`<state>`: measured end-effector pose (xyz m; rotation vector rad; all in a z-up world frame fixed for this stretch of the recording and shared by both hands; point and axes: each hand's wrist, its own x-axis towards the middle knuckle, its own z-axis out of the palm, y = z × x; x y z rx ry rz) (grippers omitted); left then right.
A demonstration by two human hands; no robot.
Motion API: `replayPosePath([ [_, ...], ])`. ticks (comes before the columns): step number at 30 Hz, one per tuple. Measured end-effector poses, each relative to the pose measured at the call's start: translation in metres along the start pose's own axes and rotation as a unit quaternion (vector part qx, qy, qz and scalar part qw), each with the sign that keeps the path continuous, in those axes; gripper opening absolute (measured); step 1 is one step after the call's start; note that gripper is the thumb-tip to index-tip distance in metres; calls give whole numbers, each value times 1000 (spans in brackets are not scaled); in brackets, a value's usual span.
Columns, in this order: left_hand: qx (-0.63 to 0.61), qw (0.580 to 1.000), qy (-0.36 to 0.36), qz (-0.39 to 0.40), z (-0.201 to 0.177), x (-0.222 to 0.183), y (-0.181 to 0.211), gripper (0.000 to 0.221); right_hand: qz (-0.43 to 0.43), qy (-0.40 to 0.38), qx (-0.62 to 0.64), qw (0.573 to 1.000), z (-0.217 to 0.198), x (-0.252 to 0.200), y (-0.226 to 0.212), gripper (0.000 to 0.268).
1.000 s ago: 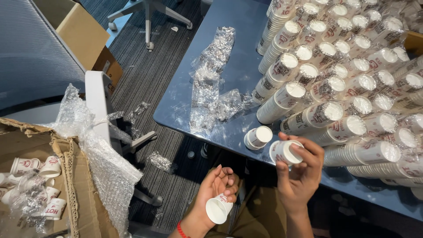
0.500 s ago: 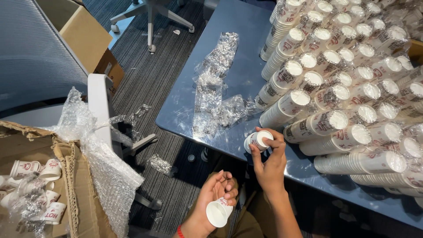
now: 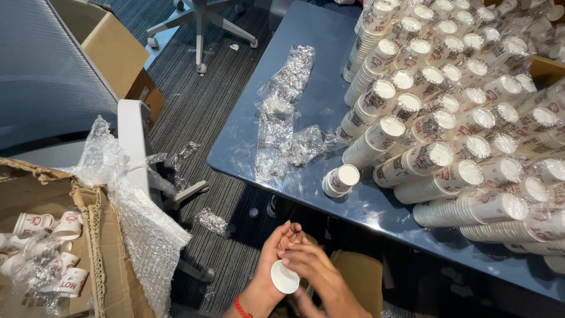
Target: Sorting and stacking small white paper cups from a cardboard box onto a table.
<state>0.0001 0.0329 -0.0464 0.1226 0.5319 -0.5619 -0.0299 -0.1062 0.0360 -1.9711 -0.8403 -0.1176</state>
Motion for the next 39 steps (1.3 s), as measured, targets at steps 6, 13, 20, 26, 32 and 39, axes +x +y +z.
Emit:
replayPosePath([
  [6, 3, 999, 47, -20, -1, -3, -17, 19, 25, 83, 122, 989, 22, -45, 40, 60],
  [13, 139, 988, -64, 0, 11, -13, -23, 9, 120, 350, 60, 927, -41, 0, 27, 40],
  [20, 115, 993, -13, 1, -7, -6, -21, 7, 45, 267, -124, 955, -81, 74, 21, 45],
  [26, 119, 993, -15, 10, -9, -9, -9, 6, 29, 249, -182, 951, -61, 74, 54, 42],
  [32, 121, 992, 21, 21, -14, -5, -3, 9, 49, 275, -231, 932, -67, 79, 45, 43],
  [39, 118, 993, 5, 19, -20, -3, -3, 9, 55, 217, -261, 939, -43, 76, 77, 50],
])
